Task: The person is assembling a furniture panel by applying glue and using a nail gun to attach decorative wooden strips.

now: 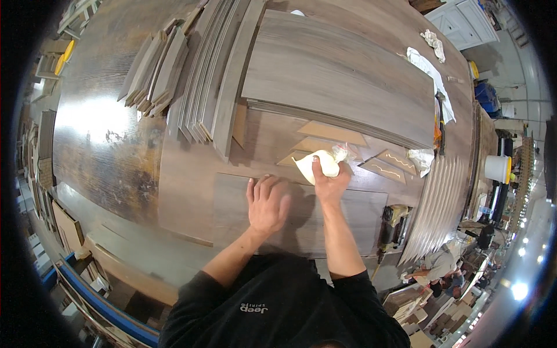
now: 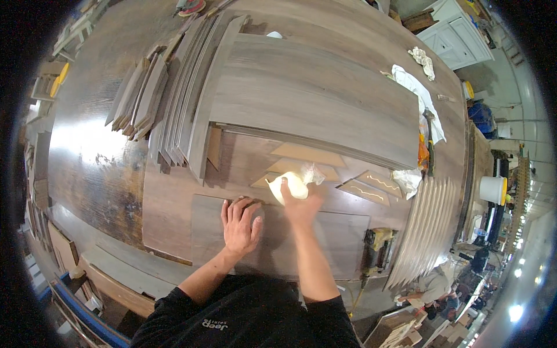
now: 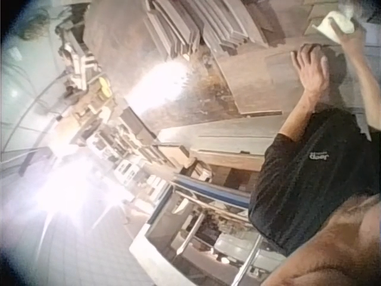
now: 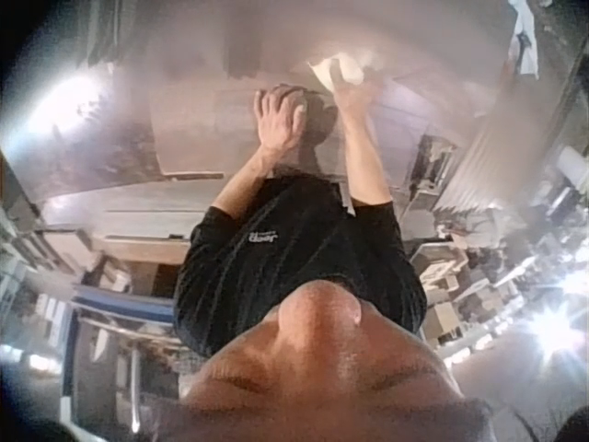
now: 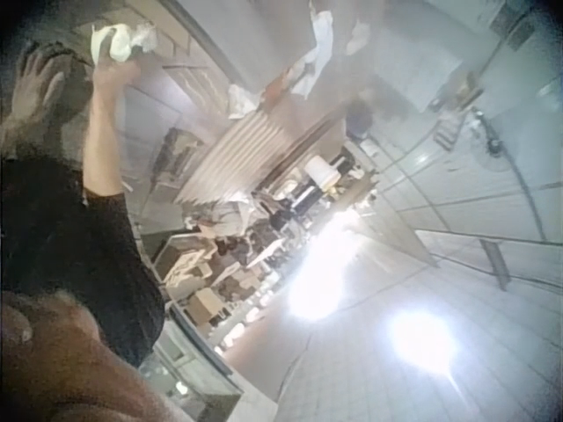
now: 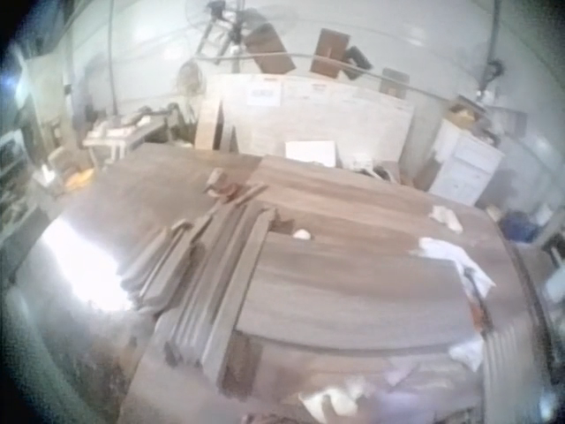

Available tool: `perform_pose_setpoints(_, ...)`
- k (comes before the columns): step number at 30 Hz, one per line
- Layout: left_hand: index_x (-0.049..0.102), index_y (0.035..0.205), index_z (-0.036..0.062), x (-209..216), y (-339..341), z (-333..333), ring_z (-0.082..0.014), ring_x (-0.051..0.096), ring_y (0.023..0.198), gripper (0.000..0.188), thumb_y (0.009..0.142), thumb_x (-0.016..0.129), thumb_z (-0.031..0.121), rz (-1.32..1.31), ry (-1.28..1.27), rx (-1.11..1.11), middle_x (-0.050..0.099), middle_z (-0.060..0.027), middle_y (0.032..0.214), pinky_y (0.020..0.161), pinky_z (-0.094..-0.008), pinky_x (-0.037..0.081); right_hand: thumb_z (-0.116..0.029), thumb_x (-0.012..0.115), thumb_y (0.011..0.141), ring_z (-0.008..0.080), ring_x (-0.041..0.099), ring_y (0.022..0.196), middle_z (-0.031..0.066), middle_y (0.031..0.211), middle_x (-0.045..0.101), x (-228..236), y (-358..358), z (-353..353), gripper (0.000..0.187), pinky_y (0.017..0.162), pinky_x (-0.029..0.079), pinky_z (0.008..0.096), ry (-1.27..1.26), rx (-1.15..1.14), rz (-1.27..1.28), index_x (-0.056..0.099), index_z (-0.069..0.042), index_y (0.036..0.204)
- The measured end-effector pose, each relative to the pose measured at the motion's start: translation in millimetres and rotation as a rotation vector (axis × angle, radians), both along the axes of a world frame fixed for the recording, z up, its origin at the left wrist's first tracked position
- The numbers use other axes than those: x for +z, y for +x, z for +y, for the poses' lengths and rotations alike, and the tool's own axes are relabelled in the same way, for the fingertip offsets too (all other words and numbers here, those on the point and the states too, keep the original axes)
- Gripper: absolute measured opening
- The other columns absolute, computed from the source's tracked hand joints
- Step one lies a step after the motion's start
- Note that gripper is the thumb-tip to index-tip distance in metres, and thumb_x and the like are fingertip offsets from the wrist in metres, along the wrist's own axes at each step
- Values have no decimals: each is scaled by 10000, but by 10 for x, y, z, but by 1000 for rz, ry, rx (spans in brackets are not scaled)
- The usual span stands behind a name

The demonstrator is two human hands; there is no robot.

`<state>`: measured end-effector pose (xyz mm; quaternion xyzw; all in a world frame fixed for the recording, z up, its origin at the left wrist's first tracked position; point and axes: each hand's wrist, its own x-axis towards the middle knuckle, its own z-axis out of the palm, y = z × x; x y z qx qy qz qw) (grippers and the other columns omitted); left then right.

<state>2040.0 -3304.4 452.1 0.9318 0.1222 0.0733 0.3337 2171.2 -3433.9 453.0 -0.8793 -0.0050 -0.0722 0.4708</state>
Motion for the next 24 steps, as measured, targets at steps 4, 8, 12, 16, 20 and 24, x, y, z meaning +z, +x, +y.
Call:
perform_pose_setpoints(4,597,1249,108,15,2,-18,-316,452,1300,341,984,537,313,-1,-31,-7,533,-93,1321,1166,-574,212,-281,859,756,265,677,721,157,817,717,-7,-18,-73,415,700,533,396,11,-37,-7,695,49,947)
perform_pose_setpoints(8,592,1258,111,-19,-32,-2,-322,443,1313,342,989,523,310,10,-12,-19,528,-93,1332,1165,-582,204,-212,825,806,185,693,763,121,830,737,115,31,-33,315,717,540,336,71,-127,94,700,53,922)
perform_pose_setpoints(12,586,1266,103,-26,-1,-31,-330,439,1319,347,986,519,297,13,-1,-27,527,-96,1334,1166,-586,199,-256,851,766,253,691,752,170,844,724,-60,-56,-299,406,716,543,371,78,-128,3,690,56,970)
perform_pose_setpoints(16,587,1265,104,-3,6,-13,-332,437,1322,349,985,515,298,23,15,-50,525,-101,1341,1172,-578,192,-230,822,804,260,685,752,178,861,721,66,76,-350,377,723,545,361,11,-163,45,687,68,991)
perform_pose_setpoints(20,591,1266,111,-30,37,-40,-336,432,1328,351,989,496,305,31,27,-44,520,-107,1353,1179,-573,180,-242,824,815,231,653,724,175,847,706,-42,3,-575,367,706,525,360,81,-212,-101,679,68,948)
perform_pose_setpoints(24,595,1257,101,-28,26,-27,-340,427,1334,346,1001,472,299,35,50,-44,517,-116,1360,1181,-572,174,-232,817,818,184,697,770,124,832,737,120,108,-577,326,730,542,331,-6,-269,42,708,44,954)
